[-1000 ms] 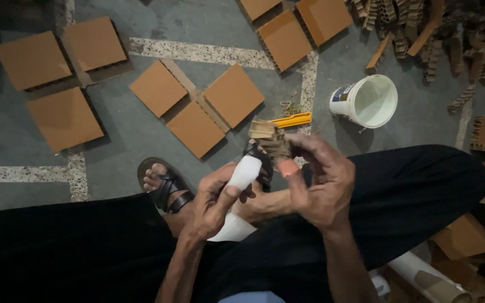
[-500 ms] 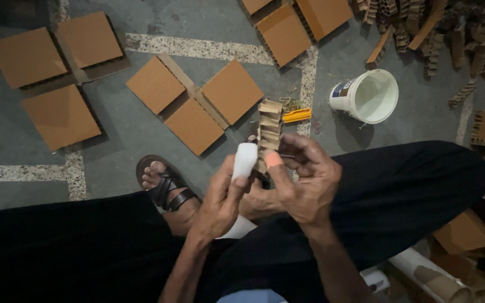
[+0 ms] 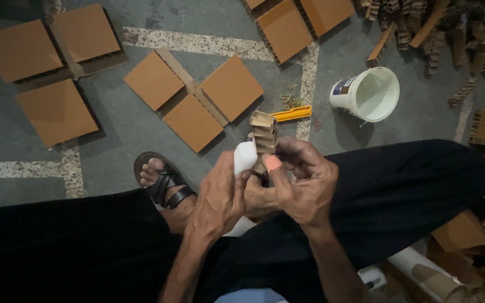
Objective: The person sits on the floor and applies a white liquid from a bottle onto small square cardboard pieces. They repeatedly dip the bottle into a white bucket, apply the liquid to the cardboard, and place the treated pieces on the floor.
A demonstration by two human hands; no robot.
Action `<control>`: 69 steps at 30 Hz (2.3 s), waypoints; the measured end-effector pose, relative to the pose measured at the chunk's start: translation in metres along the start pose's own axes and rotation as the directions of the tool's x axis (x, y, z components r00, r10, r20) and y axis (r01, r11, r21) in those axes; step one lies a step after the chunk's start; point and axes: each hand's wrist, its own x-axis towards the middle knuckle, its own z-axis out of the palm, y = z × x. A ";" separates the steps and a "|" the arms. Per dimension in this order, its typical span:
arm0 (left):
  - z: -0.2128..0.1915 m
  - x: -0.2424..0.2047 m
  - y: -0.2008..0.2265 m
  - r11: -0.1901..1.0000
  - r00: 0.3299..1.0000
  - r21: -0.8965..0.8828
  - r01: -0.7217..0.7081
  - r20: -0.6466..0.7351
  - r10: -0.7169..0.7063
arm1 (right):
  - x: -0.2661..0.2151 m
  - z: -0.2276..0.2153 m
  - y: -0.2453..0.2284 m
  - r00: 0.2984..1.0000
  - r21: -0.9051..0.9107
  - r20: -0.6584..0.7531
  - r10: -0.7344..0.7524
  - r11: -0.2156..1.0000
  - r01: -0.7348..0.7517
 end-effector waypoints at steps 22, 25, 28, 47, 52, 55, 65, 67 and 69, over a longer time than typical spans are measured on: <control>0.043 0.016 -0.076 0.061 0.945 -0.977 0.204 0.181 -0.274 | 0.044 -0.081 0.023 0.972 -0.466 -0.159 -0.174 0.881 0.081; 0.038 0.021 -0.066 0.026 0.891 -0.973 0.231 0.201 -0.407 | 0.011 -0.038 0.019 0.947 -0.423 0.214 -0.242 0.851 0.313; 0.040 0.025 -0.056 0.024 0.874 -0.951 0.307 0.272 -0.403 | 0.001 -0.018 0.015 0.933 -0.406 0.290 -0.213 0.855 0.322; 0.058 0.062 -0.208 0.741 0.458 -0.088 0.666 -0.735 -0.499 | 0.058 -0.075 0.056 0.973 0.274 -0.230 0.020 0.961 0.045; 0.077 0.077 -0.234 0.632 0.440 0.026 0.774 -0.739 -0.509 | 0.051 -0.085 0.076 0.938 0.737 -0.092 0.333 0.656 -0.161; 0.083 0.072 -0.239 0.641 0.476 0.098 0.761 -0.757 -0.448 | 0.046 -0.093 0.078 0.934 0.764 -0.077 0.349 0.622 -0.170; 0.045 0.084 -0.254 0.845 0.666 -0.535 0.010 -0.626 -0.405 | 0.097 -0.199 0.105 0.782 0.072 -0.620 0.068 0.997 -0.030; 0.032 0.089 -0.247 0.803 0.739 -0.592 -0.072 -0.572 -0.355 | 0.116 -0.240 0.120 0.728 -0.553 -0.648 -0.223 0.795 -0.249; 0.018 0.087 -0.236 0.788 0.776 -0.609 -0.093 -0.540 -0.326 | 0.145 -0.264 0.145 0.754 -0.676 -0.640 -0.151 0.578 -0.458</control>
